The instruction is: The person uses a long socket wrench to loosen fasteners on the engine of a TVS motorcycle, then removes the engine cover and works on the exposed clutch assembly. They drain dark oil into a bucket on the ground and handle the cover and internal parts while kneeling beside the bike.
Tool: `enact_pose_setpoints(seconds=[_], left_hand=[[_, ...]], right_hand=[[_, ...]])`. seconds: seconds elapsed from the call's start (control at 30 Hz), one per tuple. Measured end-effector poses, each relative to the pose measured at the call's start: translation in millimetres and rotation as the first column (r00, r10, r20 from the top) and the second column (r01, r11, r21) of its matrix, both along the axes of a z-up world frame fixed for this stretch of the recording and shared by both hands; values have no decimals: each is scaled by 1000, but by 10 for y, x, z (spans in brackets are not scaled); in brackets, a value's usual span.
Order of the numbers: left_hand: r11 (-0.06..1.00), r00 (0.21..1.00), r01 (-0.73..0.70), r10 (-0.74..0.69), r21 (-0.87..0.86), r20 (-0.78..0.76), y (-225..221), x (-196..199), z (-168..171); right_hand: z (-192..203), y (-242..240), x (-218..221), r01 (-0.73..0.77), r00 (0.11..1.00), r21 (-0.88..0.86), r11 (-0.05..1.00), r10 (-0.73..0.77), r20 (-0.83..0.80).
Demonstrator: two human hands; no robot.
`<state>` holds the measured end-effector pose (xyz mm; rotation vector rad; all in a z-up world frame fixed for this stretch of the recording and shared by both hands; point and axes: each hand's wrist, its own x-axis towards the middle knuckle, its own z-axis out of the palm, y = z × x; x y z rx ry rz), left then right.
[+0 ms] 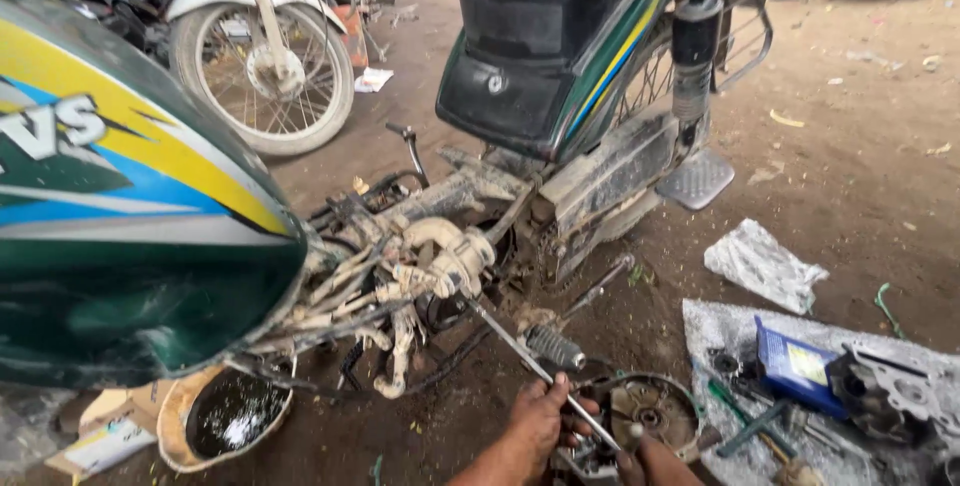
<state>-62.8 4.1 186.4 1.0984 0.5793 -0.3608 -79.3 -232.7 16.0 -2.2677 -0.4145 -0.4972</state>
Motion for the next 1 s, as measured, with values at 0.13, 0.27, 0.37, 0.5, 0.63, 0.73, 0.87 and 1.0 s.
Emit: enact_pose_setpoints(seconds=[0.13,0.27,0.37,0.5,0.63,0.73,0.87,1.0], left_hand=[[1000,998,18,-18,9,52,65,-86,-2],[997,996,55,-60,62,72,96,-56,20],[994,998,50,-47,101,-32,146,-55,182],[742,973,158,-230,651,26,410,-27,276],[-106,932,-121,-355,987,76,739,43,619],[-485,851,-287,-525,826,-13,1190,242,356],[-451,925,38,-322,892,-203,1278,472,490],[-476,891,129,-329,870,-313,1322,589,434]], right_hand=[[989,325,-6,262,717,-5,965,-198,-669],[1513,399,-20,286,600,335,898,105,-793],[1389,452,28,283,558,522,805,304,-772],[1483,510,26,245,550,595,765,396,-735],[2108,662,-6,430,372,569,701,436,-819],[1720,595,59,353,332,649,674,558,-760],[1539,531,-52,358,408,652,668,516,-753],[1747,485,-120,-92,752,389,917,320,-576]])
